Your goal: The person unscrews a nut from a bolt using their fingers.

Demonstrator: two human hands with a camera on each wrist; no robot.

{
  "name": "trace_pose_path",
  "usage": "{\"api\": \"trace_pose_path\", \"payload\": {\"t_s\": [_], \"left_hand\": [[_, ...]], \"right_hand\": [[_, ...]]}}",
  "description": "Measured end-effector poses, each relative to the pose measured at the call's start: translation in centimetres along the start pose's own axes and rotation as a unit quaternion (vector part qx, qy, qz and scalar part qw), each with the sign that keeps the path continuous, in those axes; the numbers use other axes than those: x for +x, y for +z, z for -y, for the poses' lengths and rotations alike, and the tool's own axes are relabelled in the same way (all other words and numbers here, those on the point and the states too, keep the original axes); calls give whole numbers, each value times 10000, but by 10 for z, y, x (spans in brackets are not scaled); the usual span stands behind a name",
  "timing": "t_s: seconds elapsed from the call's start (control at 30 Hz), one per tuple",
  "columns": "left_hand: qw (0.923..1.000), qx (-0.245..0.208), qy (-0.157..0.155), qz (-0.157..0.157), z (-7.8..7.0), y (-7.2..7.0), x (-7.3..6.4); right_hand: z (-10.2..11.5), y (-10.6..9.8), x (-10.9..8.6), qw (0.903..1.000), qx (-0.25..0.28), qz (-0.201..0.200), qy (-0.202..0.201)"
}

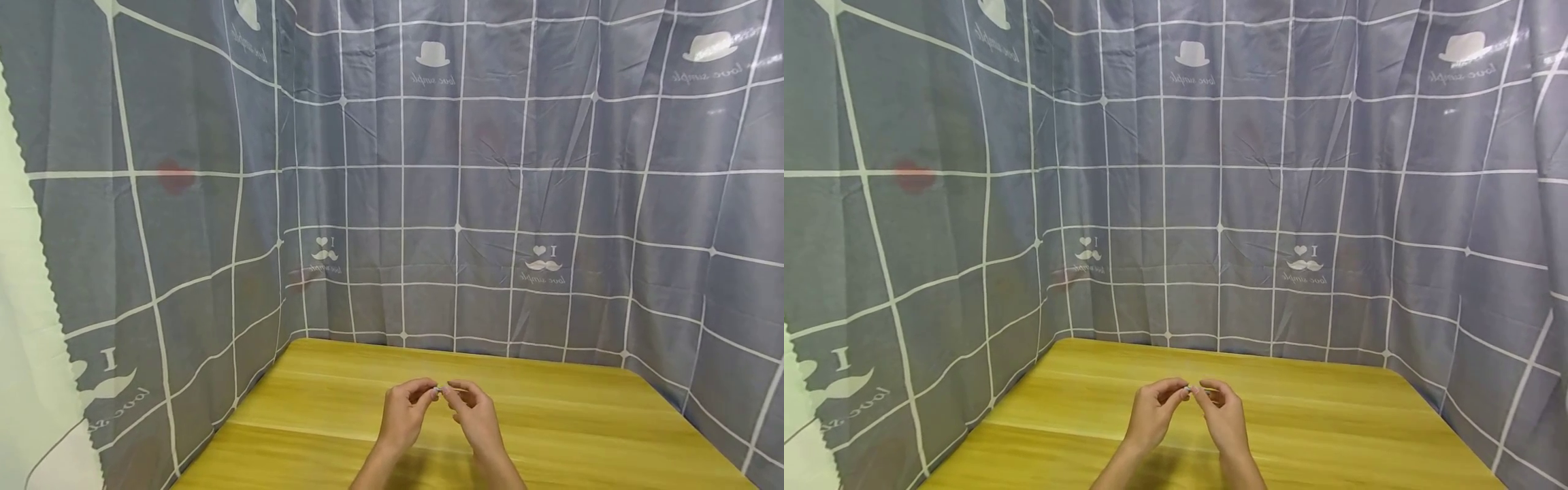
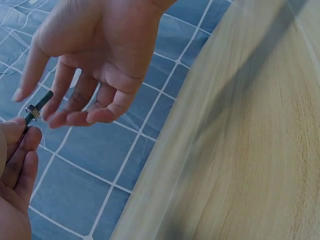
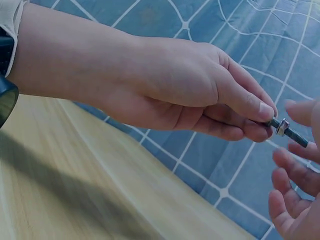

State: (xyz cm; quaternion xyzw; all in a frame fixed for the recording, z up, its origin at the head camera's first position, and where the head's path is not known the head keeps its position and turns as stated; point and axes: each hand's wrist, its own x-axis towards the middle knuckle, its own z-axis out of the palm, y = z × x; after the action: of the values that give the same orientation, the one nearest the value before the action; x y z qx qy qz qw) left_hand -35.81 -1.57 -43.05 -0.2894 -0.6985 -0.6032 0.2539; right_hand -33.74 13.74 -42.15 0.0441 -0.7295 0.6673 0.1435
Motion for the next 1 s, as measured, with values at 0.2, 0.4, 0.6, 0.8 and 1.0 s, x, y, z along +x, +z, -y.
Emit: {"api": "trace_pose_path", "payload": {"t_s": [0.2, 0.4, 0.6, 0.8, 1.0], "left_hand": [[10000, -28, 7, 45, 0, -1, 3], [9999, 39, -112, 30, 1, -4, 2], [9999, 3, -148, -61, 0, -5, 2], [9999, -76, -120, -76, -1, -3, 2], [9997, -122, -207, -21, -1, -1, 1]], "right_hand": [[3, 1, 1, 9999, 42, -96, -109], [4, 3, 1, 9998, 77, -177, -67], [4, 3, 1, 9998, 49, -52, -163], [3, 2, 0, 9999, 65, 11, -87], [2, -1, -1, 9999, -50, 138, -29]]}}
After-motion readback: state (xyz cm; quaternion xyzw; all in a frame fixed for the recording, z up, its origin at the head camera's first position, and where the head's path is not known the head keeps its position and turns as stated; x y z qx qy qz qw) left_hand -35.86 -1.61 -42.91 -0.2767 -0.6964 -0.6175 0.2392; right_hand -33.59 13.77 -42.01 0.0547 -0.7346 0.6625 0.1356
